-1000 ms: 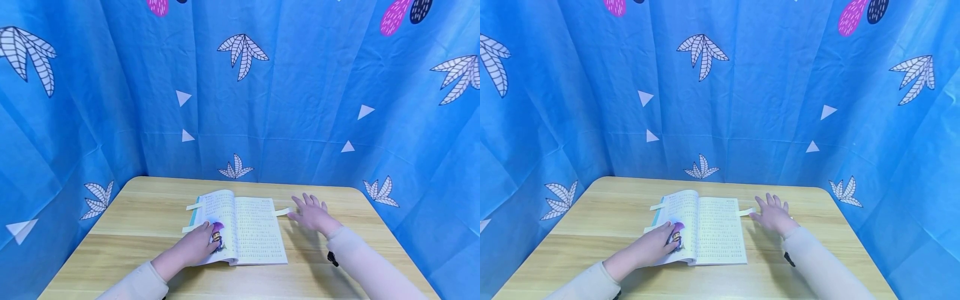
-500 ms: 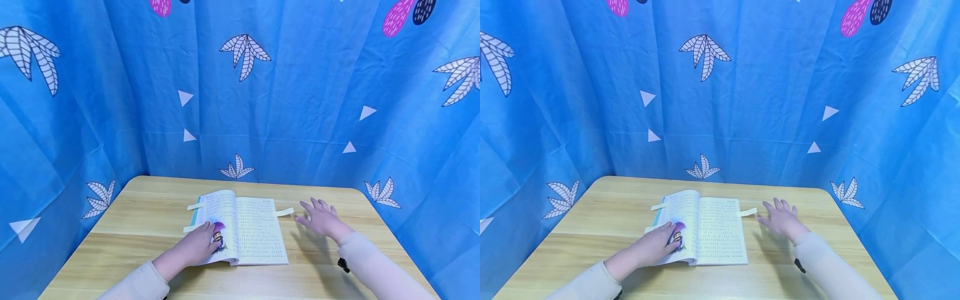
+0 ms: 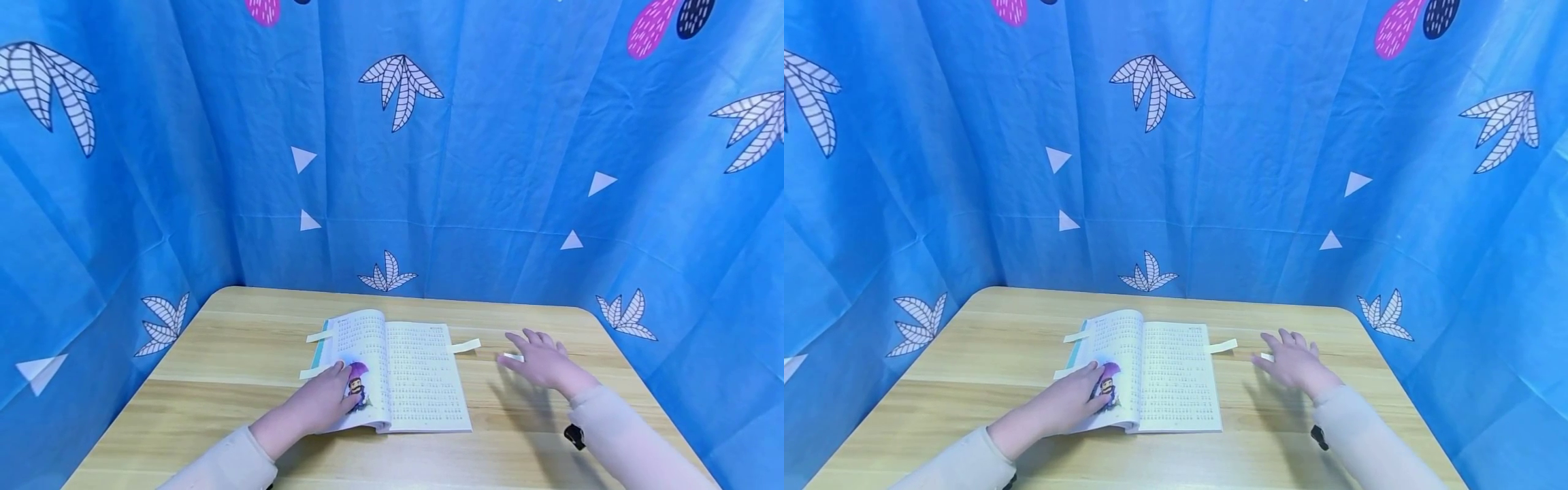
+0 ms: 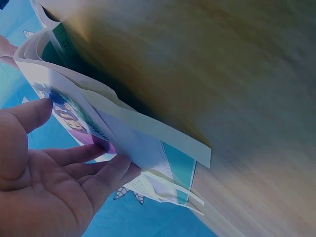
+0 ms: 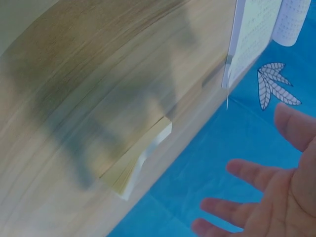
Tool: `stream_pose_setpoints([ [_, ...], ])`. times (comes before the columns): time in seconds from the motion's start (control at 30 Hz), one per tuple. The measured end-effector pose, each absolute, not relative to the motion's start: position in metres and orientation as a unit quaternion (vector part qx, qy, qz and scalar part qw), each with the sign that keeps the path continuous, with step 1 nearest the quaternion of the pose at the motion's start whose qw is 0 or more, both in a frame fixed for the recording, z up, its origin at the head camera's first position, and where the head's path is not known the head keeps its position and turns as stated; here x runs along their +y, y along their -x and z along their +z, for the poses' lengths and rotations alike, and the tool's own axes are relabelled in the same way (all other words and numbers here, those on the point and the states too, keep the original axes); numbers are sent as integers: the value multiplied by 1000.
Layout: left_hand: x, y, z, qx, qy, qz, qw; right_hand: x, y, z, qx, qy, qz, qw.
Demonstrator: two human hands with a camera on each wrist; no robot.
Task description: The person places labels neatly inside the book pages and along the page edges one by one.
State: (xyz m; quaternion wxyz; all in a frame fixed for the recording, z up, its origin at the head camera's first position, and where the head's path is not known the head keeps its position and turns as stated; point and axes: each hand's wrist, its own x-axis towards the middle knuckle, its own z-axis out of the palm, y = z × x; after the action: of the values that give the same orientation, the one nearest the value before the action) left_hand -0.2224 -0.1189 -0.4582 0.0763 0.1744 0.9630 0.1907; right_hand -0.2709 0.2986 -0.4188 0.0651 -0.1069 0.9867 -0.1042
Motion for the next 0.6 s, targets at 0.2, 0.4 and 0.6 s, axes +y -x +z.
stream_pose_setpoints([
  [0.2,-118,220,-456,963,-178,188,72,308,271,-421,986,108,-106,76],
  [0.4,-117,219,-454,964,-180,185,67,316,271,-424,985,120,-100,78],
  [0.6,-117,218,-453,963,-177,188,71,322,272,-426,983,121,-111,79],
])
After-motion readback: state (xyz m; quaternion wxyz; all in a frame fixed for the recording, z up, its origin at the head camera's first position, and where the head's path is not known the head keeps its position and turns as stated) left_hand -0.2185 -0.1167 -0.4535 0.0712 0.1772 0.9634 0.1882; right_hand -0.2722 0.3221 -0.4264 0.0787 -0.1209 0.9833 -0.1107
